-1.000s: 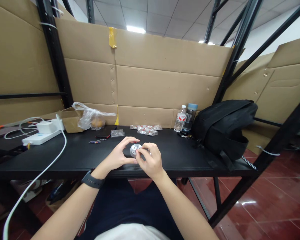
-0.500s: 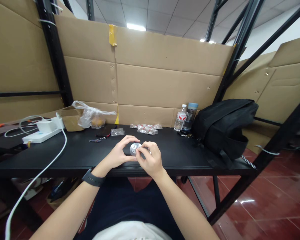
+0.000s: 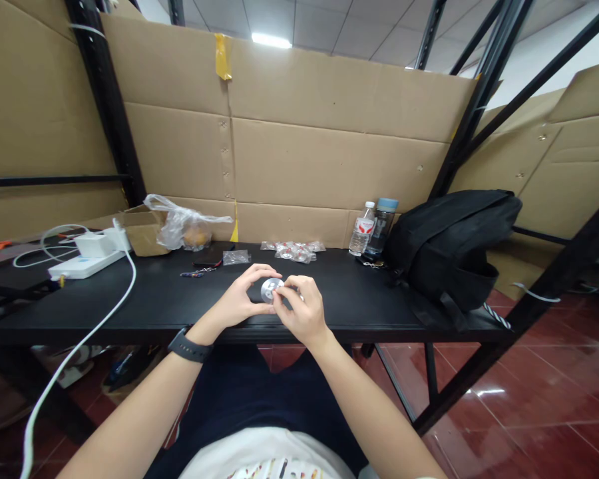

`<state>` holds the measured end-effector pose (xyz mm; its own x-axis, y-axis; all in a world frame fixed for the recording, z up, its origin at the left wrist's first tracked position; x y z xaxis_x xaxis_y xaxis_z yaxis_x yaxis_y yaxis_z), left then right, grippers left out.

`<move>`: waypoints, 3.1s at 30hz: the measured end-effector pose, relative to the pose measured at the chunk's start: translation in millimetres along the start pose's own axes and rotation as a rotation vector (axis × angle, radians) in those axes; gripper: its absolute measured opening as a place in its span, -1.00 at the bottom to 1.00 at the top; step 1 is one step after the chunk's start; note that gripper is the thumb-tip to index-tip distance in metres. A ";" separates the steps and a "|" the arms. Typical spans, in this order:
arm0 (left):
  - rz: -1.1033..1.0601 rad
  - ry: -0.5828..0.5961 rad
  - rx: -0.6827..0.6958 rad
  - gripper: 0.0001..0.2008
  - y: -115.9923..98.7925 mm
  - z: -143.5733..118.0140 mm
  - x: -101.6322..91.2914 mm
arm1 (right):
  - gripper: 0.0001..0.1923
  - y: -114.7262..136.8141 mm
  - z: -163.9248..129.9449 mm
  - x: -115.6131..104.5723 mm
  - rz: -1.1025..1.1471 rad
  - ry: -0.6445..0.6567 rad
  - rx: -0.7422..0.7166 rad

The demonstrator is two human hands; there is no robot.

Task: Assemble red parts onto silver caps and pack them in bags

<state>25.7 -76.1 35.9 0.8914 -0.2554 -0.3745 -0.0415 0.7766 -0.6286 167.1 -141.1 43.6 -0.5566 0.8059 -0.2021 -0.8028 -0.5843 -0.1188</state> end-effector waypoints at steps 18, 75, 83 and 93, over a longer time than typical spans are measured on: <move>0.369 -0.036 -0.131 -0.54 13.4 -2.6 1.8 | -0.92 -16.9 2.0 11.7 0.025 0.177 0.171; 1.000 0.149 -0.256 -0.74 68.3 38.4 9.2 | -0.70 -72.4 -23.1 -3.7 0.067 1.241 0.200; 0.900 0.041 -0.334 -0.83 55.7 29.9 -0.4 | -0.68 -69.9 -20.6 -4.8 0.209 1.167 0.211; 0.483 -0.278 -0.242 -0.85 8.8 4.6 -14.0 | -0.51 -66.7 -33.8 8.9 0.256 1.171 0.143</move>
<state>14.9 -63.0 38.8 0.8291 0.2787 -0.4848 -0.5434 0.6061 -0.5809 222.9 -98.2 16.9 -0.2310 0.0495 -0.9717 -0.7555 -0.6384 0.1471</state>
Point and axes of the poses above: each hand's wrist, its own z-axis towards the middle knuckle, its own x-axis out of the palm, y = z × x, the point moved 8 cm from there along z, towards the middle knuckle, and after that the axes turned 12 degrees about -z, right-handed, at the moved point
